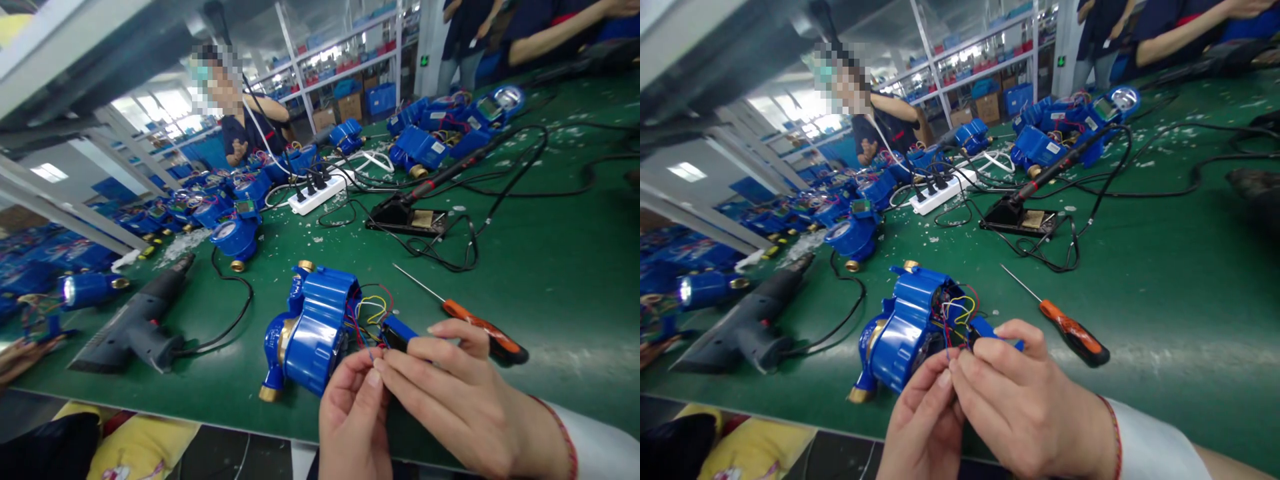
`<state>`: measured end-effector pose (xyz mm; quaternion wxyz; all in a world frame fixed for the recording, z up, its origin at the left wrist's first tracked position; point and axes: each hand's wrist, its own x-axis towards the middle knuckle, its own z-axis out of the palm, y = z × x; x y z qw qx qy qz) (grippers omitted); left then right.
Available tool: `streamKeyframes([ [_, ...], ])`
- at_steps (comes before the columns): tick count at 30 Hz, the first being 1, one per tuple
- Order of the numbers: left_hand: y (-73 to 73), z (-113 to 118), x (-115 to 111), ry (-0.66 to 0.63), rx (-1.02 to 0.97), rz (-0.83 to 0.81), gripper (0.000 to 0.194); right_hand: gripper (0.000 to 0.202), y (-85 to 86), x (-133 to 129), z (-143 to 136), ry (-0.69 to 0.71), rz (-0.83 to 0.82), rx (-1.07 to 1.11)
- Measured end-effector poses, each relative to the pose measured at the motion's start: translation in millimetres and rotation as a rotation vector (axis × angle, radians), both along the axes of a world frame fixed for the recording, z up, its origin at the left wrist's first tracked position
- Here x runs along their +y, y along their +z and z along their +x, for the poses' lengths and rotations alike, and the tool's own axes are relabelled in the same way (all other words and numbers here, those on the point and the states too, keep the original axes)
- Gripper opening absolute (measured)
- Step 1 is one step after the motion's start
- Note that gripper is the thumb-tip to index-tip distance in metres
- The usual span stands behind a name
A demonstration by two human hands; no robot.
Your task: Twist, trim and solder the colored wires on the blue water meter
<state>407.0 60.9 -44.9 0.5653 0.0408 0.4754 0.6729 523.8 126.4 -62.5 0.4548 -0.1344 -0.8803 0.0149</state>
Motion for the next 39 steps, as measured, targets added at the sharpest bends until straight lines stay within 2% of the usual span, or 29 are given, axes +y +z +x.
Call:
streamKeyframes([
  [8,-3.0,1.1,0.8,0.064,-0.053,0.003,0.02,0.035,2.3,0.6,1.5,0.032,-0.029,-0.033],
  [10,-5.0,3.3,2.2,0.081,-0.034,0.01,0.021,0.027,4.4,3.4,2.0,0.064,-0.113,-0.016],
  [13,-9.3,5.7,3.4,0.09,0.009,0.021,0.022,0.019,11.3,14.0,0.2,0.092,-0.332,0.027],
  [16,-16.4,5.2,1.3,0.106,0.047,0.026,0.023,0.019,20.5,27.9,-4.5,0.176,-0.462,-0.142],
  [20,-24.3,1.6,-6.0,0.072,0.093,0.035,0.028,0.017,27.9,39.6,-13.4,0.235,-0.418,-0.346],
  [23,-20.5,-0.1,-12.5,0.072,0.141,0.023,0.027,0.013,31.0,41.6,-20.7,0.262,-0.445,-0.362],
  [27,-7.2,-2.2,-18.9,0.091,0.169,0.013,0.022,0.014,38.7,38.5,-30.1,0.323,-0.615,-0.355],
  [32,-3.9,-4.9,-22.6,0.211,0.379,0.031,0.021,0.016,44.5,30.7,-37.7,0.345,-0.802,-0.316],
  [37,-5.7,-5.4,-24.1,0.326,0.683,0.07,0.018,0.012,33.9,28.5,-38.5,0.338,-0.868,-0.241],
  [39,-3.6,-7.6,-23.6,0.307,0.711,0.049,0.017,0.011,29.7,28.9,-37.7,0.324,-0.878,-0.221],
])
